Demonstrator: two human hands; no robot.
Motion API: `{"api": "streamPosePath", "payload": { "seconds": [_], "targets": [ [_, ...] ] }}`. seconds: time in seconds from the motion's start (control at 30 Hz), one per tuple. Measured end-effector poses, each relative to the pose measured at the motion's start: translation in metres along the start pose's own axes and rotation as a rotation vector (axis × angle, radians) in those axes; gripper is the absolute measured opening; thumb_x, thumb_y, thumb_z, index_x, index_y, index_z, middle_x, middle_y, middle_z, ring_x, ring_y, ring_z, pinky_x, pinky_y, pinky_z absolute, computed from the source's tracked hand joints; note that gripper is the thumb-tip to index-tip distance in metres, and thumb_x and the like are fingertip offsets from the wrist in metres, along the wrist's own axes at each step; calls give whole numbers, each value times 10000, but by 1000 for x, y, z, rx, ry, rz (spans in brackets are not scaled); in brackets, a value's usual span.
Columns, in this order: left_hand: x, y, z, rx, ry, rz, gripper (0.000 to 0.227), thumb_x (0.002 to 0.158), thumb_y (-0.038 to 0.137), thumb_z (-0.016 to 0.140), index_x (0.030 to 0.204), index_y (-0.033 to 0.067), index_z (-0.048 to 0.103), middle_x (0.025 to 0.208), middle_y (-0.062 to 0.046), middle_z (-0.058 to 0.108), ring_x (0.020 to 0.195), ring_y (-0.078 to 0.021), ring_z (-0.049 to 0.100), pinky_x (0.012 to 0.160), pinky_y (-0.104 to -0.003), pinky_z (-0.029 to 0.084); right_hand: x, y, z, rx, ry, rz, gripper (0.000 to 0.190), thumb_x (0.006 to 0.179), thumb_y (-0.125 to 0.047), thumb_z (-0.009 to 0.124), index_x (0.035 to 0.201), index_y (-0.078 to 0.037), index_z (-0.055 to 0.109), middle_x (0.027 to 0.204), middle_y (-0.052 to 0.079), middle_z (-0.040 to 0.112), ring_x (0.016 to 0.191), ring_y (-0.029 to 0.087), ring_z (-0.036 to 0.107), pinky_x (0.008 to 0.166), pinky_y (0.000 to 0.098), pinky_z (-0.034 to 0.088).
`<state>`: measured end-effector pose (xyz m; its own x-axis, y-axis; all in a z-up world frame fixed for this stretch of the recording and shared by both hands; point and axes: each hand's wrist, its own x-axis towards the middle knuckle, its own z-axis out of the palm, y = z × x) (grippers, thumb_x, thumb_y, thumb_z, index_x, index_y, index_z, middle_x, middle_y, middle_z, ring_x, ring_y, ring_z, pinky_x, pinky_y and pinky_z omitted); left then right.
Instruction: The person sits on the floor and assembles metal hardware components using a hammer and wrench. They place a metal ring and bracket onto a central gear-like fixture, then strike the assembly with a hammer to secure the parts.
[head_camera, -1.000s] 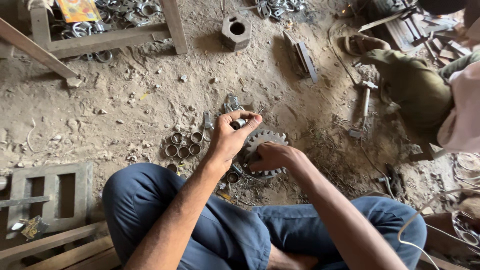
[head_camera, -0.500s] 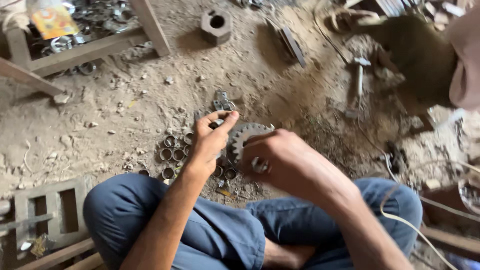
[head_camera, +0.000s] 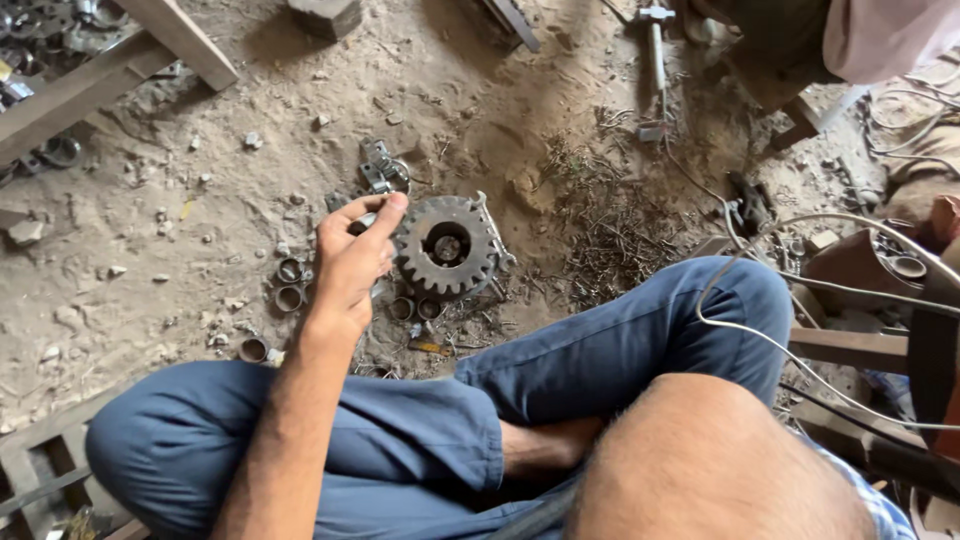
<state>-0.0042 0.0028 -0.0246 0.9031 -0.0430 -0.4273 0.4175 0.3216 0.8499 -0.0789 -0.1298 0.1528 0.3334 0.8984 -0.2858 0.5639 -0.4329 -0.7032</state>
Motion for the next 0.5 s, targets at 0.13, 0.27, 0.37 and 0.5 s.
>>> {"api": "streamPosePath", "payload": {
  "seconds": [0.13,0.27,0.37,0.5],
  "targets": [
    [-4,0,10,48,38,1,176,906,205,807,975,60,734,668,93,551,493,1,435,417,-187,304,4,0,7,8,-23,3,195,770,-77,724,962,-48,718,904,61,776,810,178,720,748,334,576],
    [1,6,11,107,26,28,178,905,228,804,958,70,741,631,95,534,487,-2,435,418,-185,301,4,-1,8,10,-12,24,210,777,-58,705,986,-42,707,916,60,773,820,171,714,752,330,575],
    [-5,1,6,47,1,30,187,909,220,812,960,56,740,629,94,529,483,-11,418,422,-200,280,2,-7,15,51,-18,21,222,782,-44,690,1004,-38,698,925,60,771,827,166,709,754,327,574],
    [-4,6,12,72,-7,44,183,903,225,809,979,65,769,603,87,512,466,-10,405,412,-202,267,12,-17,15,77,5,-20,239,789,-25,671,1027,-33,687,936,59,767,837,159,703,758,323,573]
  ]
}}
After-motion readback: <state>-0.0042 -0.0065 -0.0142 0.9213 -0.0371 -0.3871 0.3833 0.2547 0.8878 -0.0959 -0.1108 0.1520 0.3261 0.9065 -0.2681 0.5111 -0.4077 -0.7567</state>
